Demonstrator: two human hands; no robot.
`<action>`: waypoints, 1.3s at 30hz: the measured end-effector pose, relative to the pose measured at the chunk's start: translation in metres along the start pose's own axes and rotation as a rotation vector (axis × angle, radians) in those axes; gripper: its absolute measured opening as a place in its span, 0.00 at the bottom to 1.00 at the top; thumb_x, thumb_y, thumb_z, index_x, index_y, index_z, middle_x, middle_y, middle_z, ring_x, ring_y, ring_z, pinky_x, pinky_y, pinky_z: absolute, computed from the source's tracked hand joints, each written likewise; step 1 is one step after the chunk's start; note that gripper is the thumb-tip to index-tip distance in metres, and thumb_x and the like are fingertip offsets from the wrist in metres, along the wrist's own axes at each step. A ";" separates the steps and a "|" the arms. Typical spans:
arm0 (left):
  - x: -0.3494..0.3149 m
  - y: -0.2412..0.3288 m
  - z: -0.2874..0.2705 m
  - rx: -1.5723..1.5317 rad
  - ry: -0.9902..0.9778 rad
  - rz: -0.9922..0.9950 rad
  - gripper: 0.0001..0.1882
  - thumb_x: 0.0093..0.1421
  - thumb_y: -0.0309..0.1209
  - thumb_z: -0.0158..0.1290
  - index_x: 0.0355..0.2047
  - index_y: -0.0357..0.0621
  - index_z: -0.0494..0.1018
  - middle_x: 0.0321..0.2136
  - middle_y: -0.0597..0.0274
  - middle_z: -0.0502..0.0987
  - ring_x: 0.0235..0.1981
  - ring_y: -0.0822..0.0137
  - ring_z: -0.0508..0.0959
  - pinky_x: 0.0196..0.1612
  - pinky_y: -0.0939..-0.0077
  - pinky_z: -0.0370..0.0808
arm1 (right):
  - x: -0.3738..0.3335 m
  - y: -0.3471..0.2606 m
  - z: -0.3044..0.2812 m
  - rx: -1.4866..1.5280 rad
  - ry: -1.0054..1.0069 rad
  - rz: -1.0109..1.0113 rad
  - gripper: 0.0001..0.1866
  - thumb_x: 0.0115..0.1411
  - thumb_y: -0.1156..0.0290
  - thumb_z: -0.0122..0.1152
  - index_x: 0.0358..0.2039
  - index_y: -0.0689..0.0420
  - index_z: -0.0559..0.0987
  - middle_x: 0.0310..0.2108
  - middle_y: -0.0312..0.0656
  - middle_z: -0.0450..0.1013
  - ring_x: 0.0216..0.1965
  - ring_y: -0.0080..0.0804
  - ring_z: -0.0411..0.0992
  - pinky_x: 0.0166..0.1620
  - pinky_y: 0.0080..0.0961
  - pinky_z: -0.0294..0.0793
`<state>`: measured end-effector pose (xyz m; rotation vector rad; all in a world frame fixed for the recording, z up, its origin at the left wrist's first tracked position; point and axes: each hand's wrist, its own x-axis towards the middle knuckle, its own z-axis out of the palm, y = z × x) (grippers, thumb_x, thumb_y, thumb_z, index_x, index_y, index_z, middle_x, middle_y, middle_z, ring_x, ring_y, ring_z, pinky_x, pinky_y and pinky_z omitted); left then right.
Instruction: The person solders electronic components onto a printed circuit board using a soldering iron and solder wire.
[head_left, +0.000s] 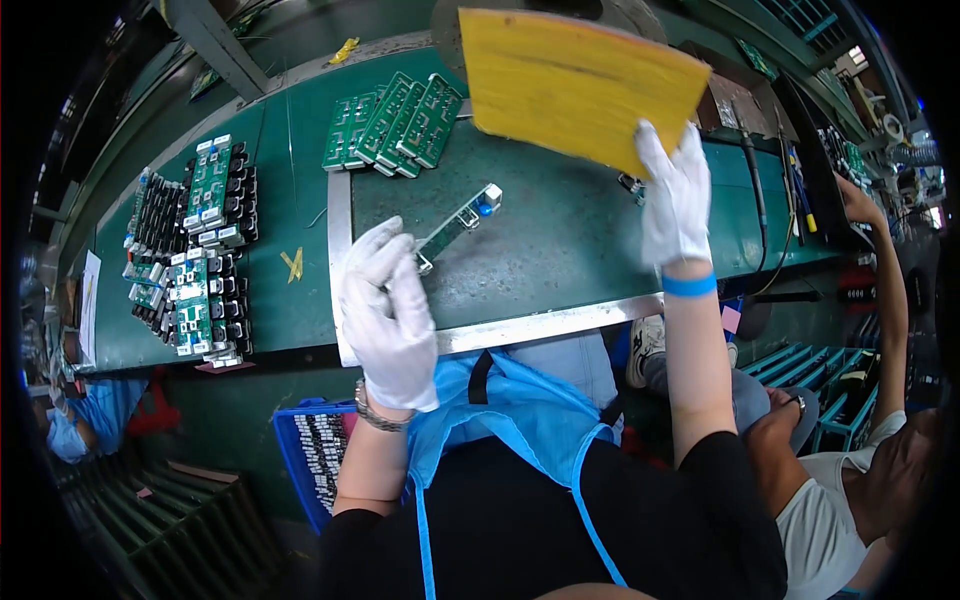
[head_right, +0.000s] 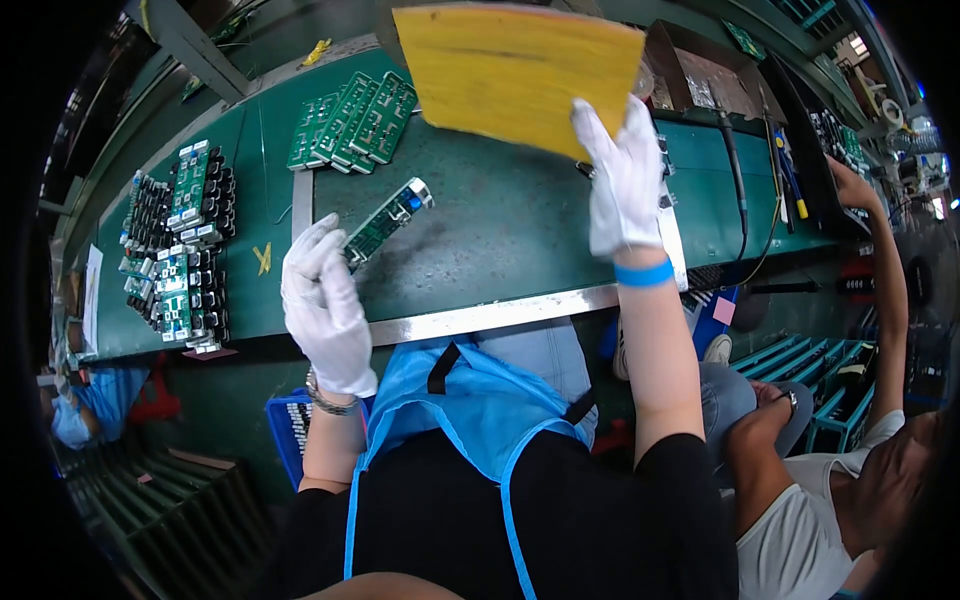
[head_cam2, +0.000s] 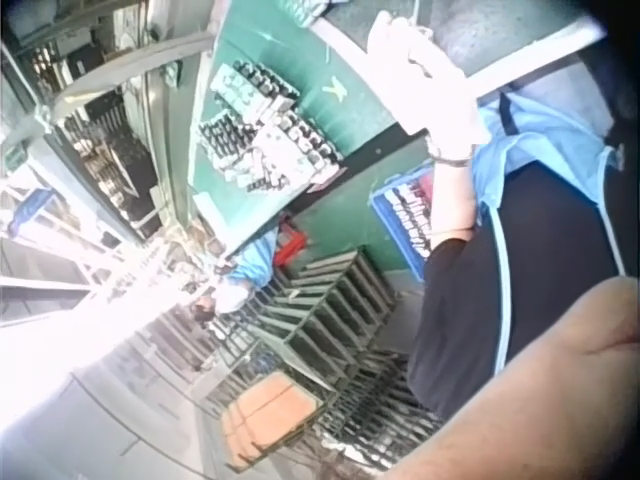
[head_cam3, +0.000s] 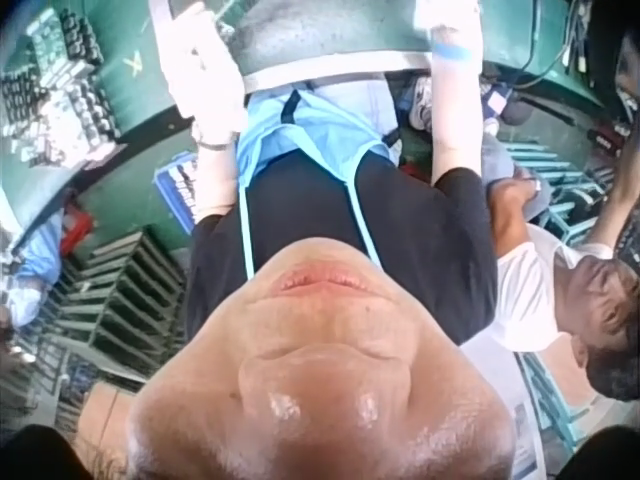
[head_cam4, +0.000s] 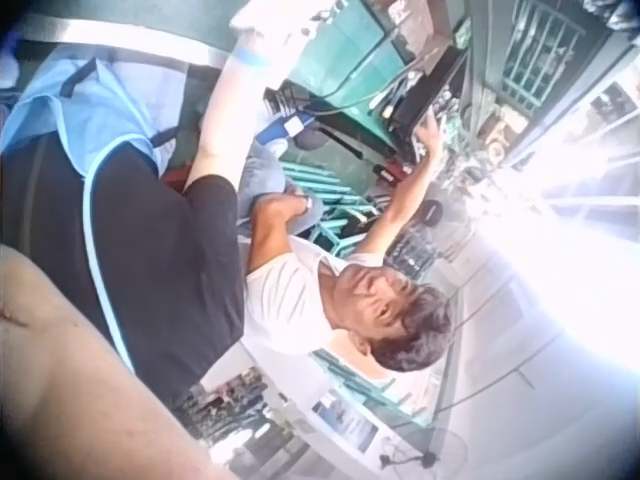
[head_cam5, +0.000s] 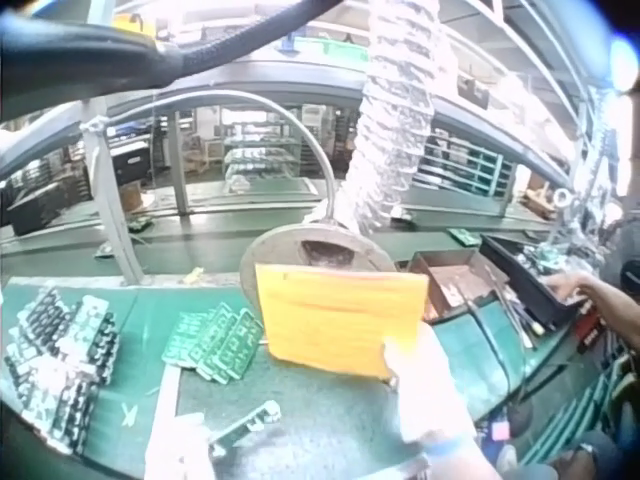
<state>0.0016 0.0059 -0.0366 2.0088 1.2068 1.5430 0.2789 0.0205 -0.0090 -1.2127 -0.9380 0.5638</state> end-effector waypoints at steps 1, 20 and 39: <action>-0.002 0.000 0.005 0.027 -0.012 0.072 0.08 0.65 0.25 0.52 0.44 0.36 0.74 0.46 0.46 0.77 0.48 0.53 0.78 0.52 0.63 0.73 | 0.014 0.020 -0.003 -0.121 0.003 -0.076 0.28 0.62 0.59 0.65 0.54 0.67 0.70 0.49 0.45 0.74 0.50 0.30 0.71 0.56 0.26 0.68; -0.022 0.019 0.049 0.308 -0.514 0.329 0.23 0.51 0.45 0.64 0.42 0.46 0.76 0.51 0.54 0.73 0.51 0.52 0.74 0.48 0.60 0.73 | 0.036 0.039 -0.023 -0.940 -0.126 -0.186 0.20 0.60 0.54 0.65 0.37 0.61 0.78 0.23 0.46 0.79 0.26 0.41 0.80 0.32 0.32 0.77; -0.016 0.020 0.045 0.240 -0.472 0.252 0.30 0.50 0.45 0.66 0.49 0.44 0.74 0.50 0.52 0.74 0.50 0.49 0.75 0.51 0.57 0.72 | 0.029 0.047 -0.003 -0.747 -0.120 -0.047 0.18 0.63 0.56 0.62 0.38 0.59 0.76 0.23 0.44 0.80 0.26 0.36 0.81 0.30 0.29 0.76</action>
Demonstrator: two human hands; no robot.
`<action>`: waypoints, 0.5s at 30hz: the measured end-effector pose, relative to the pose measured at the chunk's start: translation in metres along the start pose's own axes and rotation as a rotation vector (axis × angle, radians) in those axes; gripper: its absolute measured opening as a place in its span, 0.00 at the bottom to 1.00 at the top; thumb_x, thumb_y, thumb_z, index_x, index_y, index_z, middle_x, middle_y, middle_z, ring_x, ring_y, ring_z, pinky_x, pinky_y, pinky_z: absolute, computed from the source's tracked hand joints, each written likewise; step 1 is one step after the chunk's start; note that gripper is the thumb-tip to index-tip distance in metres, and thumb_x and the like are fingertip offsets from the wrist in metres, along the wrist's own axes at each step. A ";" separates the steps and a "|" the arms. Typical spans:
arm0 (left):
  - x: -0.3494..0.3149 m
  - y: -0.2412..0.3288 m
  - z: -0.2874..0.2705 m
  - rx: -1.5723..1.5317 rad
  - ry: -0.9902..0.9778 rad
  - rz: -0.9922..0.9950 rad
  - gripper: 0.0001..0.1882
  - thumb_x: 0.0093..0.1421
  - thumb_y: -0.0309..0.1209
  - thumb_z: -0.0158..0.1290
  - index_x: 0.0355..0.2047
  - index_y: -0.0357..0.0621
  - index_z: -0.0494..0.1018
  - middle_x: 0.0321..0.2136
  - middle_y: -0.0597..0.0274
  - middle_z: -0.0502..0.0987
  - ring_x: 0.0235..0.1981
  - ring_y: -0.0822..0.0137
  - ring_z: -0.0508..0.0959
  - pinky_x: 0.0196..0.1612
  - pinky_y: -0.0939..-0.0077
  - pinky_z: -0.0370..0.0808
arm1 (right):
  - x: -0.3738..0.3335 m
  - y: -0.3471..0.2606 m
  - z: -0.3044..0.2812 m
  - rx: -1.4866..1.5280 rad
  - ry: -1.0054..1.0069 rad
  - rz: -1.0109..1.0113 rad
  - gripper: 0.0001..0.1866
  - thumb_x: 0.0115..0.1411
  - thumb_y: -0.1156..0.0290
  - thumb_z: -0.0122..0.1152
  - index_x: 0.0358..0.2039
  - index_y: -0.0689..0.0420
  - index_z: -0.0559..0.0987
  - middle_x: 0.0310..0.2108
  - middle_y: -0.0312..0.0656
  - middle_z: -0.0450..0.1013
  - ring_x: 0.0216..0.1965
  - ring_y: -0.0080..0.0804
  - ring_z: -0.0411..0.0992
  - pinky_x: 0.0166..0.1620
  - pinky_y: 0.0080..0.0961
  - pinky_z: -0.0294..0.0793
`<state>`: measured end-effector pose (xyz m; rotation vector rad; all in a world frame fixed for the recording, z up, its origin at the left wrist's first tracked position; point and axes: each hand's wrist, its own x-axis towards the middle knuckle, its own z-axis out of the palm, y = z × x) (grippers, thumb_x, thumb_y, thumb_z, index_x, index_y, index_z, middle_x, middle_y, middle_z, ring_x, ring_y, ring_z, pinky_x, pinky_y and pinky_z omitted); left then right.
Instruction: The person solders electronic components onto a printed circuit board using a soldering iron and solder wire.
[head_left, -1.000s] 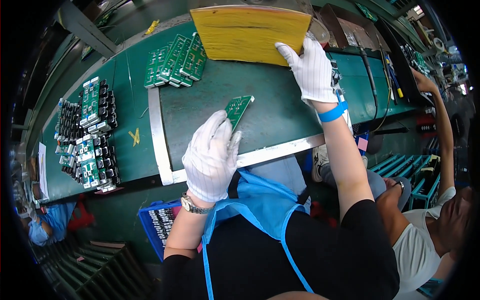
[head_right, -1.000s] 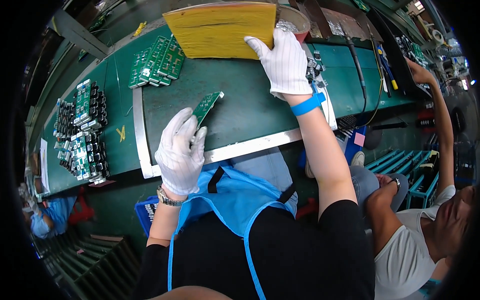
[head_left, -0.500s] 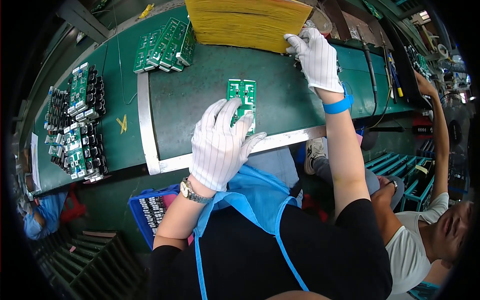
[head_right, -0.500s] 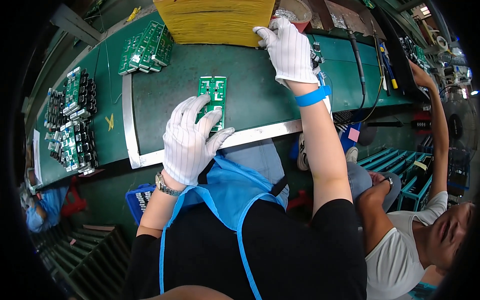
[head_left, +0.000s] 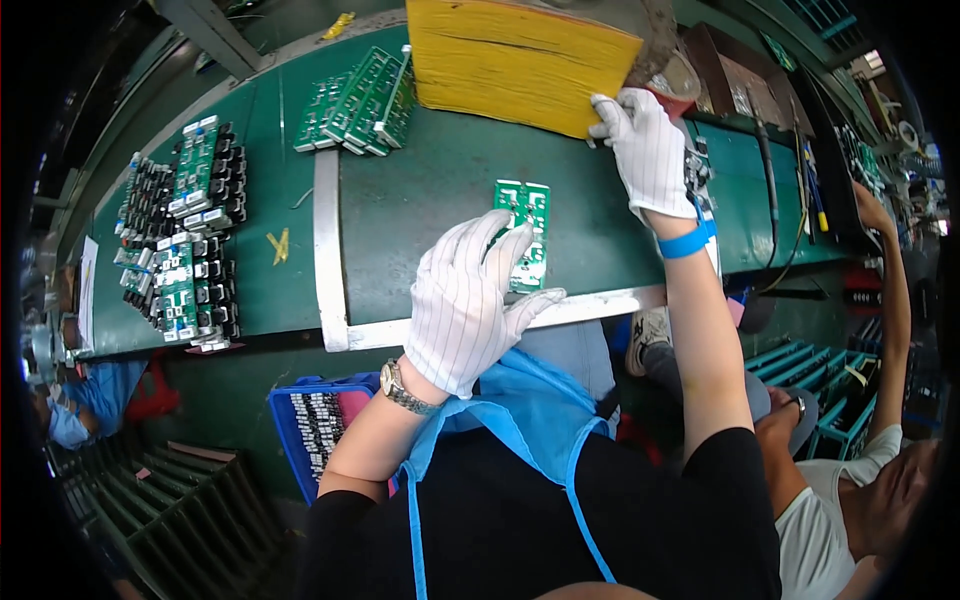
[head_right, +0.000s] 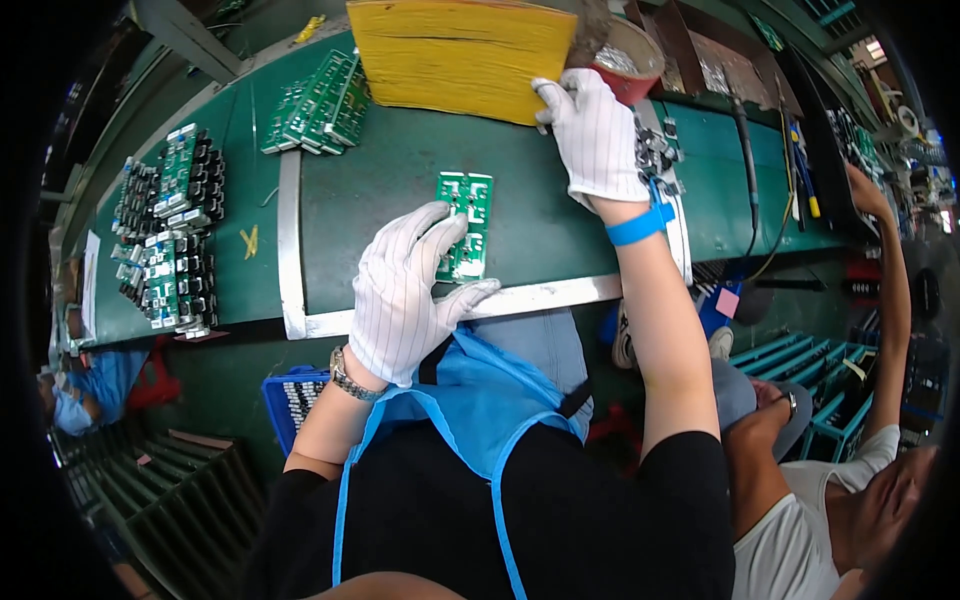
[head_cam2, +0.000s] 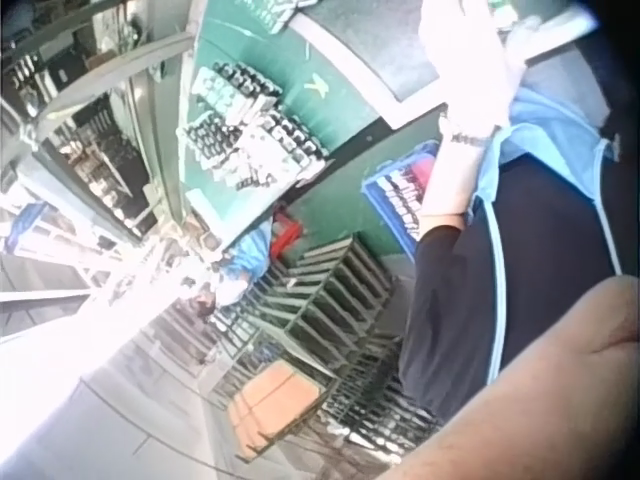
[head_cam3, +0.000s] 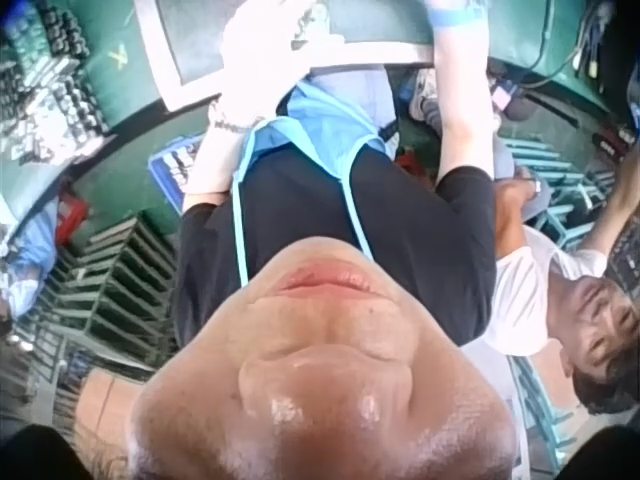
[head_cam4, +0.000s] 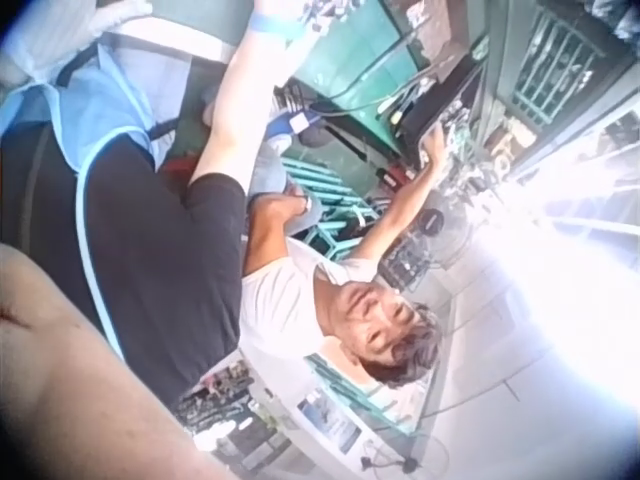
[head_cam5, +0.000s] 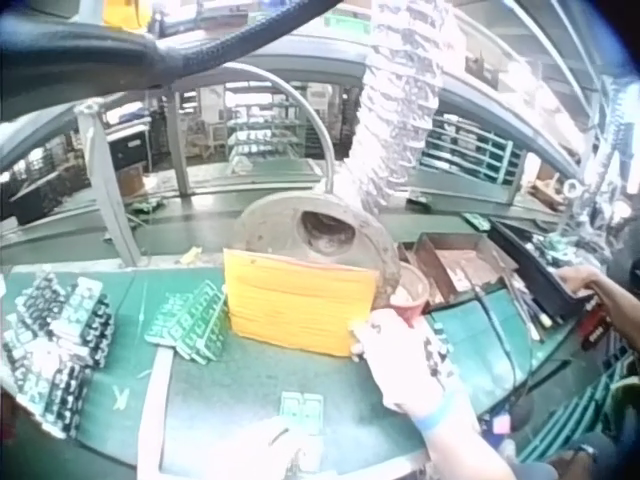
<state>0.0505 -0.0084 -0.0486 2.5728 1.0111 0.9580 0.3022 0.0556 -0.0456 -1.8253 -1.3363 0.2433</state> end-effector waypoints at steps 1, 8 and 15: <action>0.002 0.000 0.000 -0.046 0.002 -0.011 0.30 0.49 0.44 0.67 0.50 0.44 0.73 0.50 0.51 0.74 0.50 0.49 0.75 0.52 0.56 0.72 | 0.001 -0.002 0.000 0.006 0.006 -0.007 0.18 0.63 0.56 0.62 0.38 0.59 0.76 0.23 0.44 0.80 0.26 0.36 0.81 0.30 0.29 0.76; 0.000 -0.005 -0.016 -0.022 -0.102 -0.028 0.35 0.47 0.43 0.69 0.54 0.44 0.71 0.52 0.50 0.74 0.52 0.48 0.74 0.56 0.56 0.69 | 0.000 0.005 -0.022 -0.123 0.016 -0.091 0.15 0.59 0.59 0.65 0.42 0.55 0.81 0.28 0.46 0.80 0.30 0.42 0.79 0.35 0.33 0.78; -0.003 -0.001 -0.007 0.026 -0.117 -0.003 0.36 0.46 0.41 0.69 0.55 0.44 0.71 0.51 0.52 0.74 0.52 0.51 0.74 0.55 0.58 0.69 | -0.018 0.000 -0.005 -0.525 0.033 -0.471 0.21 0.50 0.59 0.71 0.43 0.52 0.79 0.27 0.44 0.76 0.33 0.44 0.76 0.35 0.37 0.77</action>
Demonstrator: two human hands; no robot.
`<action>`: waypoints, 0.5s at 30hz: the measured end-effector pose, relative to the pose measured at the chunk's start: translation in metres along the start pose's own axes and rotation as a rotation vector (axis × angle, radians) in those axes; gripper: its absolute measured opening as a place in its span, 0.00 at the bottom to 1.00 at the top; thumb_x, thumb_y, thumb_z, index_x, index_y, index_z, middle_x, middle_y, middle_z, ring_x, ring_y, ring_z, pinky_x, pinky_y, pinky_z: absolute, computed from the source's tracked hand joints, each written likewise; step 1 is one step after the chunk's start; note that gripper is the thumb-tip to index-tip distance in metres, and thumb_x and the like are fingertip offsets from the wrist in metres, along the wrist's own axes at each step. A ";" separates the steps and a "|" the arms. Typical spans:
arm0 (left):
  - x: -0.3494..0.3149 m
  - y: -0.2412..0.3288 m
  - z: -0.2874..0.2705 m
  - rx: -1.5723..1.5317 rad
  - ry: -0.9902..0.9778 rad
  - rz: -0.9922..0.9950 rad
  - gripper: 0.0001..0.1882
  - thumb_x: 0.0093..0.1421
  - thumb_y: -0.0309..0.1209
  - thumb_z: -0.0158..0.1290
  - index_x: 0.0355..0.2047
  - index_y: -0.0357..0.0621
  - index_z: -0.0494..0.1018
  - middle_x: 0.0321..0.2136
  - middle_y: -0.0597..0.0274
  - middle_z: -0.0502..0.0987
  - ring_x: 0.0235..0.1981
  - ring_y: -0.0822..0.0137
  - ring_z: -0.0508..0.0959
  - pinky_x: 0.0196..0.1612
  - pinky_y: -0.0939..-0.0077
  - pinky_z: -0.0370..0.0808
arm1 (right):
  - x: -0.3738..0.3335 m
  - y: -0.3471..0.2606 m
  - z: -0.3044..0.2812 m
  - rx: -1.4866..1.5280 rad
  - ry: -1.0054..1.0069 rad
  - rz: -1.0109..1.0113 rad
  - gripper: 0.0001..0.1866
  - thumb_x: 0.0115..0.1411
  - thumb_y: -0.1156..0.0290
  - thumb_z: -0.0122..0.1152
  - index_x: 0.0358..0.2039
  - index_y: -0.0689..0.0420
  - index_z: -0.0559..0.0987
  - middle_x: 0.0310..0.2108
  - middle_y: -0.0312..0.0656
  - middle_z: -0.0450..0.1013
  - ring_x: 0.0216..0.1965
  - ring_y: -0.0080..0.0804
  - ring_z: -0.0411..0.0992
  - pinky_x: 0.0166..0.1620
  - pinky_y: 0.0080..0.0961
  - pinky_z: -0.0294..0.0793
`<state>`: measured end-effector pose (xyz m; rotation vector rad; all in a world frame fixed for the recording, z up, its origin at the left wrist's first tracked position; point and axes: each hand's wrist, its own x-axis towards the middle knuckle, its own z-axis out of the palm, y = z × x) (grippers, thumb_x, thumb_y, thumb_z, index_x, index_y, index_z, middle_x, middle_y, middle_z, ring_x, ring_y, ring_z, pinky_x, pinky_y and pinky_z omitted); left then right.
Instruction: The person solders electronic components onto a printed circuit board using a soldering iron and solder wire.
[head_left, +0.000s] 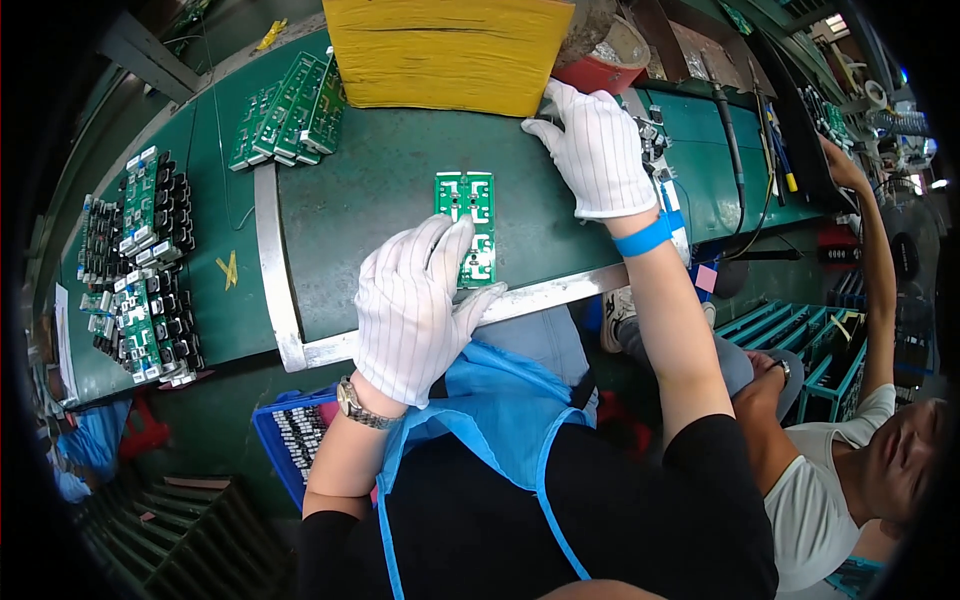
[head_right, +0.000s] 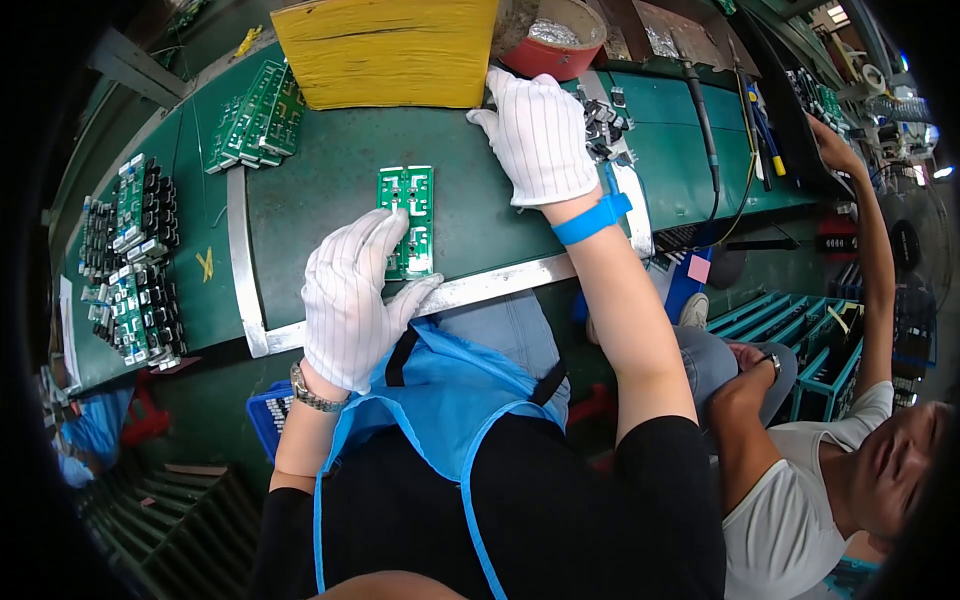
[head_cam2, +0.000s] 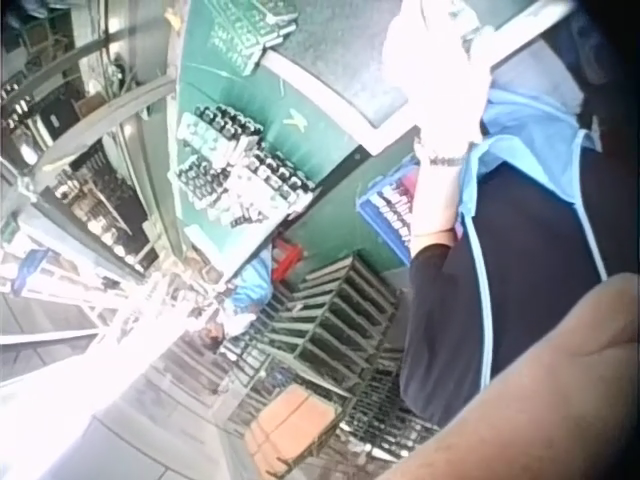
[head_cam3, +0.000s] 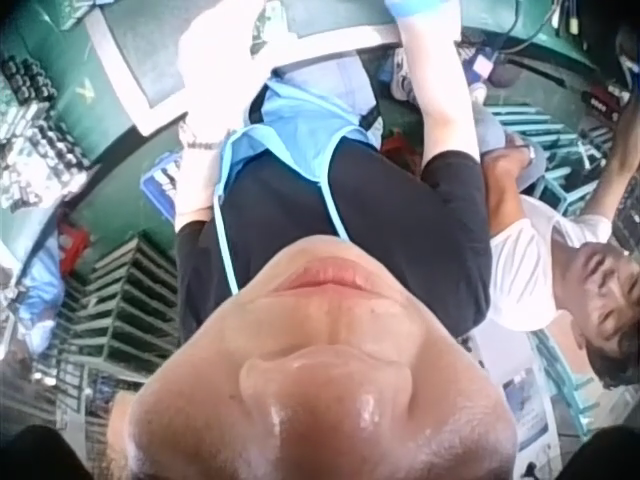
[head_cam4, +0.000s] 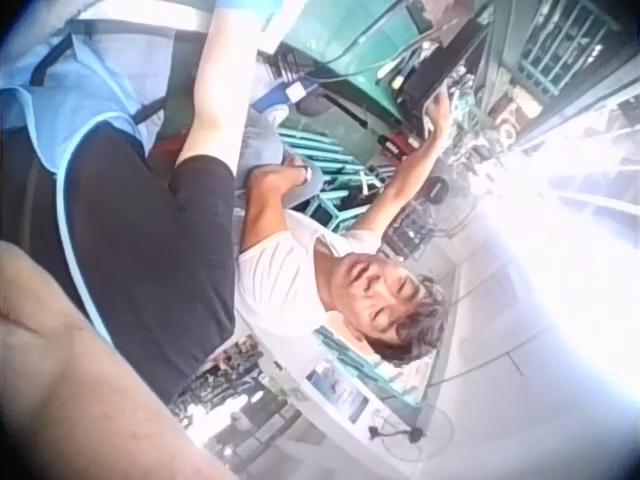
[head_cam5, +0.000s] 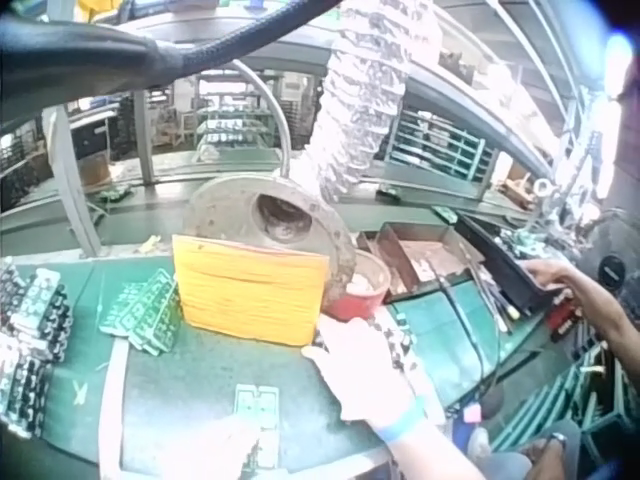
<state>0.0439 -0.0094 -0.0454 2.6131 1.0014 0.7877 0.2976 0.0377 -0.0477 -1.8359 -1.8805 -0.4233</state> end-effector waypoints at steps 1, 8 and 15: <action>0.001 0.001 0.003 0.012 0.009 -0.009 0.36 0.47 0.41 0.69 0.55 0.44 0.71 0.50 0.52 0.75 0.51 0.52 0.74 0.54 0.59 0.70 | -0.001 0.000 0.000 0.001 -0.005 -0.003 0.21 0.50 0.59 0.71 0.43 0.52 0.79 0.27 0.44 0.76 0.33 0.44 0.76 0.35 0.37 0.77; 0.008 -0.007 -0.005 -0.167 0.070 -0.094 0.31 0.49 0.37 0.68 0.52 0.41 0.73 0.49 0.51 0.76 0.49 0.50 0.76 0.53 0.60 0.72 | -0.018 0.003 -0.011 -0.201 -0.102 0.102 0.06 0.54 0.66 0.64 0.29 0.52 0.78 0.27 0.44 0.74 0.31 0.42 0.76 0.31 0.37 0.76; 0.024 -0.026 -0.020 -0.119 0.141 -0.036 0.25 0.55 0.31 0.63 0.53 0.42 0.73 0.45 0.53 0.79 0.44 0.51 0.79 0.47 0.62 0.75 | -0.022 -0.022 -0.038 0.079 0.062 0.162 0.07 0.62 0.67 0.61 0.39 0.54 0.80 0.34 0.49 0.78 0.36 0.48 0.77 0.38 0.35 0.77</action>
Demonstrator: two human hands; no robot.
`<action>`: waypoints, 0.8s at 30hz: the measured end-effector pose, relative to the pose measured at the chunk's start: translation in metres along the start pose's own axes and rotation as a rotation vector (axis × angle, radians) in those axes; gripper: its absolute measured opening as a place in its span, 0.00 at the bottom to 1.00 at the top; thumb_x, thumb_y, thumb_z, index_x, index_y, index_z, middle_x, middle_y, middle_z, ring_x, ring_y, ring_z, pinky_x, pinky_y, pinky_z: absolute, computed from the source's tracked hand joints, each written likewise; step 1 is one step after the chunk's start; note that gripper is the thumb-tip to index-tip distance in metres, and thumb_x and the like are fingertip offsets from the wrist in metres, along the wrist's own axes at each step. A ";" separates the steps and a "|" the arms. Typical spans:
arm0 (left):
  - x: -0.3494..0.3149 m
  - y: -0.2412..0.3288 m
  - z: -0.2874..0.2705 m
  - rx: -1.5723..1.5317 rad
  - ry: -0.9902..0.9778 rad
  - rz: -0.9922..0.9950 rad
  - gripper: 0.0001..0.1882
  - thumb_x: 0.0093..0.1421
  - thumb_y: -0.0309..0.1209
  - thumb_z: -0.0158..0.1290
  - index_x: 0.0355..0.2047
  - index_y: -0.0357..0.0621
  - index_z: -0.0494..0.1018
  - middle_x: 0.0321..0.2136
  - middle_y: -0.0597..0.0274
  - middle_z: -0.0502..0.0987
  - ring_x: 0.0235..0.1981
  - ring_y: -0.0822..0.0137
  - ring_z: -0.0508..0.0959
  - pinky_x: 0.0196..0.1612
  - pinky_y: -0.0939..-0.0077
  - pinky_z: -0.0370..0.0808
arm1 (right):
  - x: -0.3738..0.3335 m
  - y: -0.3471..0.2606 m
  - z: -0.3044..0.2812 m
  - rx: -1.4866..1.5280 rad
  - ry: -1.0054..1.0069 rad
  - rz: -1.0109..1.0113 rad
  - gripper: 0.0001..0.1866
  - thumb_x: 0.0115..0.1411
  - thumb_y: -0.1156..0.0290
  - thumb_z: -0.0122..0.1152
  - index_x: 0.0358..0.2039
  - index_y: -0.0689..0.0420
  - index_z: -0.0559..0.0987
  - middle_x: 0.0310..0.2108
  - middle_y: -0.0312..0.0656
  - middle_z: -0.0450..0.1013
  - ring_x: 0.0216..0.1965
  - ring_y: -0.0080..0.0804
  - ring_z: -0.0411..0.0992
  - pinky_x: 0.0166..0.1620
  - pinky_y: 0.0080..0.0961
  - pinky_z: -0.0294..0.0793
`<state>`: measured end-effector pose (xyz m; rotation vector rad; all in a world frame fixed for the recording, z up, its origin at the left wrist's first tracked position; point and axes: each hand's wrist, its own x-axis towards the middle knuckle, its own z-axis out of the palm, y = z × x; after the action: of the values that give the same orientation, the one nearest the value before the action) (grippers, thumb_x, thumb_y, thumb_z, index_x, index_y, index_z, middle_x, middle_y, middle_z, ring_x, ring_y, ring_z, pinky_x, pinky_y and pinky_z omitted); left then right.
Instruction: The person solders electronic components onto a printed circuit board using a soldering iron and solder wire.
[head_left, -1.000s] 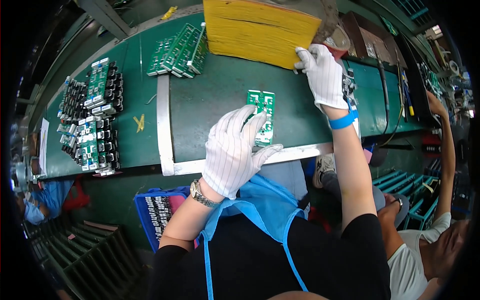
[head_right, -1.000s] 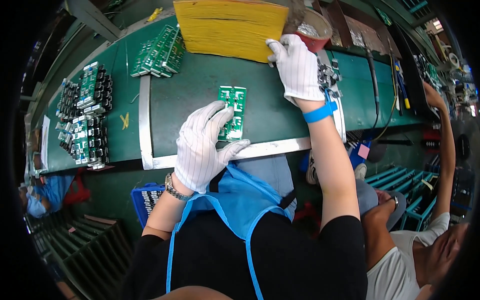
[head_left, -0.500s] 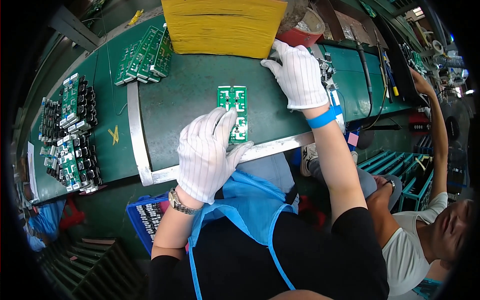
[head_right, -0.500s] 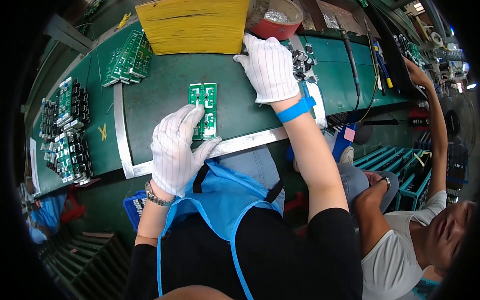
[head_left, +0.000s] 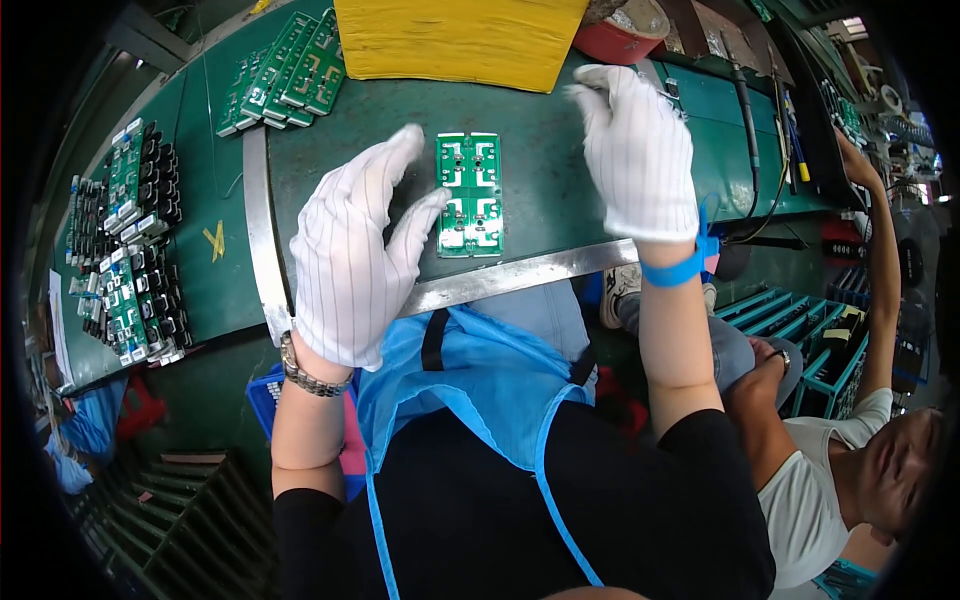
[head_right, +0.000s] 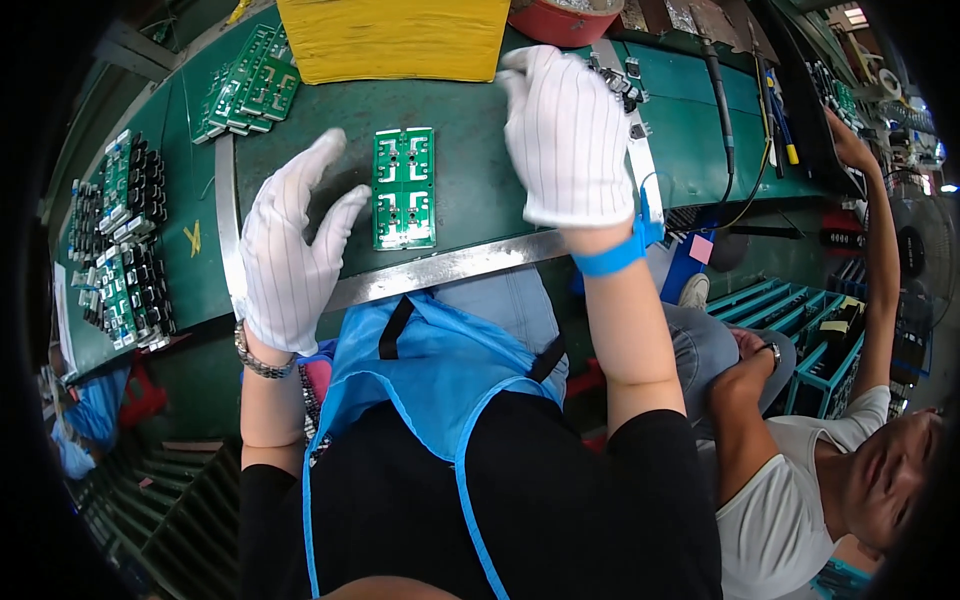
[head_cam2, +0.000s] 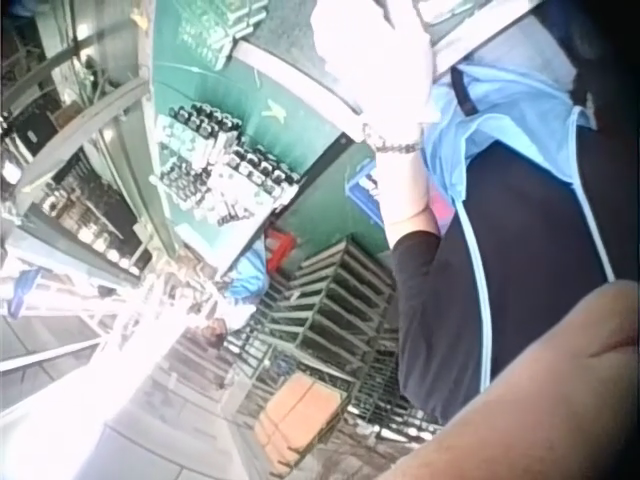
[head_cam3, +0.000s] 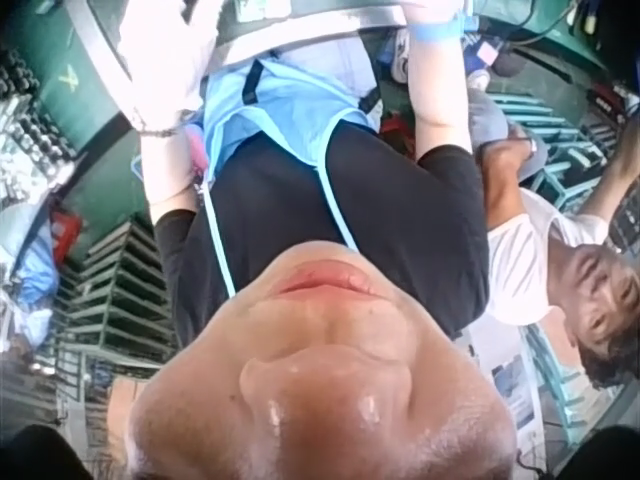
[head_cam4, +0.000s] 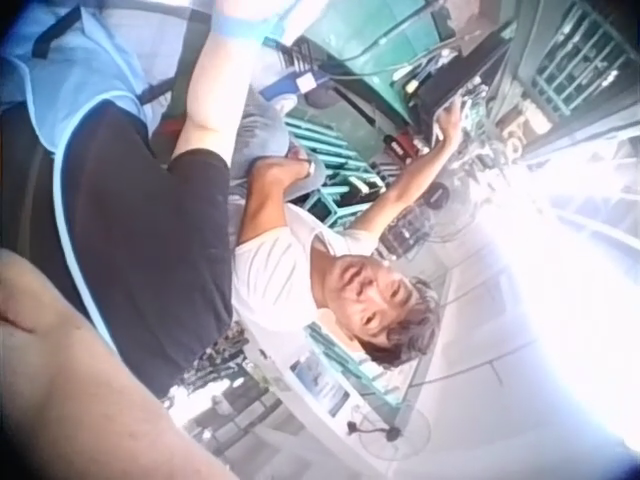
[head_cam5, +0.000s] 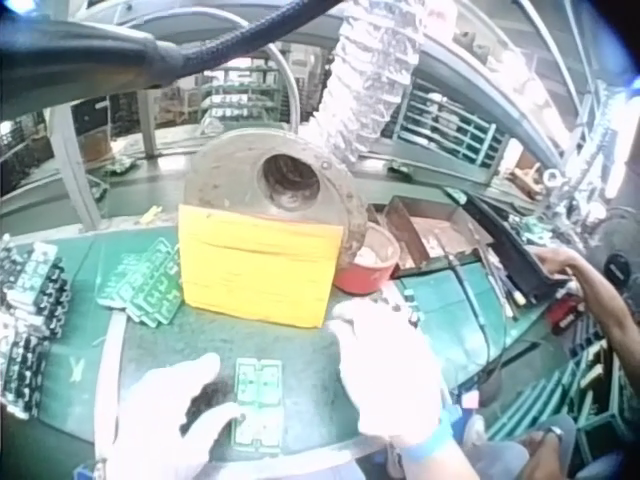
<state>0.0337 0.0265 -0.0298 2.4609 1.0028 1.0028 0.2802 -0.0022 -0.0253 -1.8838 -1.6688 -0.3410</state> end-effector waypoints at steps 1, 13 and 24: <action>0.003 0.000 0.001 -0.012 -0.003 -0.004 0.25 0.56 0.31 0.62 0.54 0.43 0.73 0.44 0.54 0.80 0.44 0.53 0.79 0.46 0.64 0.76 | -0.006 -0.008 -0.006 0.157 -0.028 -0.068 0.10 0.62 0.66 0.63 0.41 0.57 0.80 0.35 0.47 0.79 0.34 0.40 0.79 0.37 0.27 0.77; 0.033 0.002 -0.008 -0.669 -0.234 -0.401 0.12 0.58 0.31 0.62 0.40 0.38 0.77 0.35 0.56 0.83 0.35 0.70 0.84 0.38 0.78 0.80 | -0.034 0.013 0.003 0.266 -0.014 -0.060 0.15 0.58 0.70 0.64 0.47 0.50 0.79 0.34 0.43 0.78 0.35 0.39 0.78 0.39 0.32 0.77; 0.042 -0.053 0.003 -0.213 -0.351 -0.077 0.13 0.57 0.33 0.63 0.41 0.42 0.80 0.35 0.60 0.83 0.37 0.66 0.82 0.42 0.75 0.77 | -0.027 0.030 -0.024 0.315 -0.081 0.143 0.07 0.61 0.74 0.63 0.41 0.56 0.79 0.37 0.42 0.80 0.37 0.37 0.79 0.43 0.26 0.77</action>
<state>0.0314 0.0943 -0.0379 2.2951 0.8207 0.5897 0.3084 -0.0392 -0.0293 -1.7836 -1.5254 0.0552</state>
